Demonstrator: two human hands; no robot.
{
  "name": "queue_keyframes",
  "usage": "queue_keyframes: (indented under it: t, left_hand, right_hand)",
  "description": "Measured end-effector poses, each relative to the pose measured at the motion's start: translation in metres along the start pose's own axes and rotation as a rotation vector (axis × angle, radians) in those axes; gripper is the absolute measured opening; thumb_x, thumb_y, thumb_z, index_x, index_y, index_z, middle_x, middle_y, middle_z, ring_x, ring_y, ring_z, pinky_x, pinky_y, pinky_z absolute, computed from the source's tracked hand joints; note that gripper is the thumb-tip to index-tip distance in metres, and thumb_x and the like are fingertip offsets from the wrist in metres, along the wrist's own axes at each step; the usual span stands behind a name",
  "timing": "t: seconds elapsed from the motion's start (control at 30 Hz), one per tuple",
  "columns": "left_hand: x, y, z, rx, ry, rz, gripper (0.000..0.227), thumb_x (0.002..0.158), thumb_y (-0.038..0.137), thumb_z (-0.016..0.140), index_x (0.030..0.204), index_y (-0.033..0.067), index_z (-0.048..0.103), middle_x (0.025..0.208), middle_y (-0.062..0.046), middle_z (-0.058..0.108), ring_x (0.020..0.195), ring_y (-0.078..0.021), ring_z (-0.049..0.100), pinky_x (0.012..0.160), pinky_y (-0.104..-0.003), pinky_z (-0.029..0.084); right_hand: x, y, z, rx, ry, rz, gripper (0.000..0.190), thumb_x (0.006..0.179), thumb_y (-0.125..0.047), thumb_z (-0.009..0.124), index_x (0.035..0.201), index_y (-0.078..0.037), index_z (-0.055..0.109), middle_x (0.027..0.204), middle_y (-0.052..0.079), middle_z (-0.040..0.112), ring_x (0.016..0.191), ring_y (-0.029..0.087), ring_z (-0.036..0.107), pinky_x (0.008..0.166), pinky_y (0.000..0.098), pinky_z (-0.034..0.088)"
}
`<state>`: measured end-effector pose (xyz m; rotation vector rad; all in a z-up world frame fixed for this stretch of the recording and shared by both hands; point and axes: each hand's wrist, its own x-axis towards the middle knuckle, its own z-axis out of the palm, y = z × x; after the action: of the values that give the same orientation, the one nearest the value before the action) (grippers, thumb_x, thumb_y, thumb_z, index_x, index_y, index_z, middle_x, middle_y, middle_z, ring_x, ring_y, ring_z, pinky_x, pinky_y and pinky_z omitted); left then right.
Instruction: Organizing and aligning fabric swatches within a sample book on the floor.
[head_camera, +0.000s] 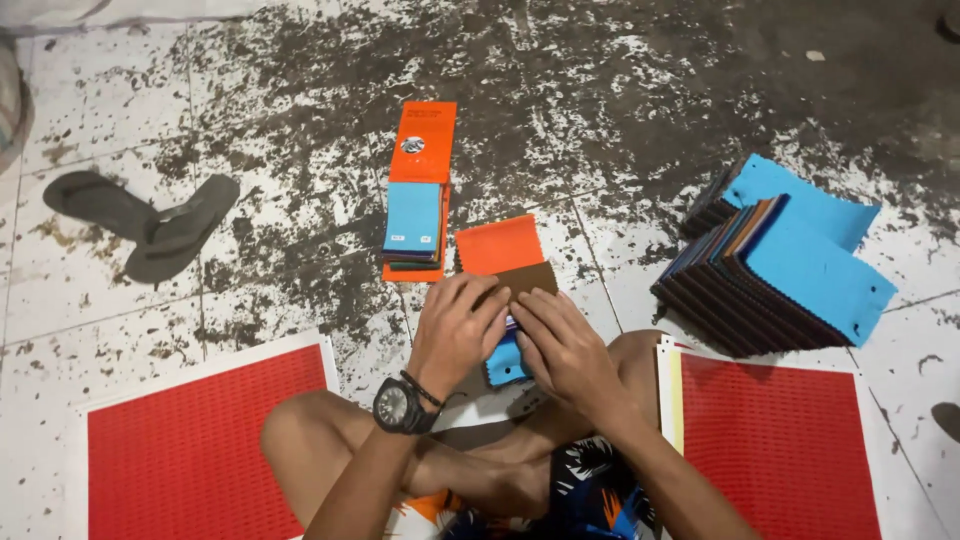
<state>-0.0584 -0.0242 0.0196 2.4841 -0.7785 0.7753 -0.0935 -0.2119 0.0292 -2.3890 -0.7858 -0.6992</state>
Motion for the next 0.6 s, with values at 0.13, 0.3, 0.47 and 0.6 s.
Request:
queue_keyframes:
  t: [0.13, 0.3, 0.47, 0.6]
  left_hand:
    - [-0.005, 0.007, 0.001, 0.075, 0.032, 0.011, 0.018, 0.094, 0.023, 0.068, 0.108, 0.0147, 0.076, 0.100, -0.006, 0.069, 0.102, -0.0271, 0.064, 0.090, -0.044, 0.049]
    - [-0.008, 0.013, -0.008, 0.138, 0.013, 0.000, 0.023, 0.086, 0.020, 0.073, 0.109, 0.0160, 0.074, 0.107, -0.006, 0.069, 0.114, -0.0292, 0.062, 0.096, -0.047, 0.047]
    - [0.001, 0.025, -0.030, 0.127, -0.034, 0.001, 0.024, 0.089, 0.023, 0.074, 0.111, 0.0154, 0.074, 0.113, -0.006, 0.070, 0.111, -0.0261, 0.063, 0.095, -0.043, 0.046]
    - [-0.004, 0.018, -0.030, 0.224, -0.087, -0.001, 0.020, 0.094, 0.029, 0.072, 0.108, 0.0149, 0.074, 0.113, -0.006, 0.072, 0.109, -0.0227, 0.062, 0.098, -0.039, 0.044]
  right_hand:
    - [-0.012, 0.003, 0.012, -0.028, 0.012, 0.028, 0.038, 0.101, -0.026, 0.059, 0.135, -0.013, 0.067, 0.136, 0.010, 0.066, 0.129, 0.029, 0.061, 0.116, 0.0451, 0.039]
    - [-0.023, -0.001, 0.015, -0.057, 0.000, 0.035, 0.047, 0.102, -0.028, 0.057, 0.147, -0.014, 0.056, 0.150, 0.012, 0.056, 0.138, 0.028, 0.053, 0.119, 0.0477, 0.027]
    - [-0.030, -0.007, -0.004, 0.022, 0.020, 0.095, 0.045, 0.107, -0.028, 0.054, 0.149, -0.012, 0.050, 0.152, 0.014, 0.052, 0.143, 0.035, 0.050, 0.121, 0.0559, 0.032]
    - [-0.050, 0.008, -0.027, 0.162, 0.171, 0.252, 0.029, 0.100, -0.010, 0.062, 0.127, 0.000, 0.061, 0.123, 0.022, 0.068, 0.116, 0.035, 0.067, 0.106, 0.0491, 0.056]
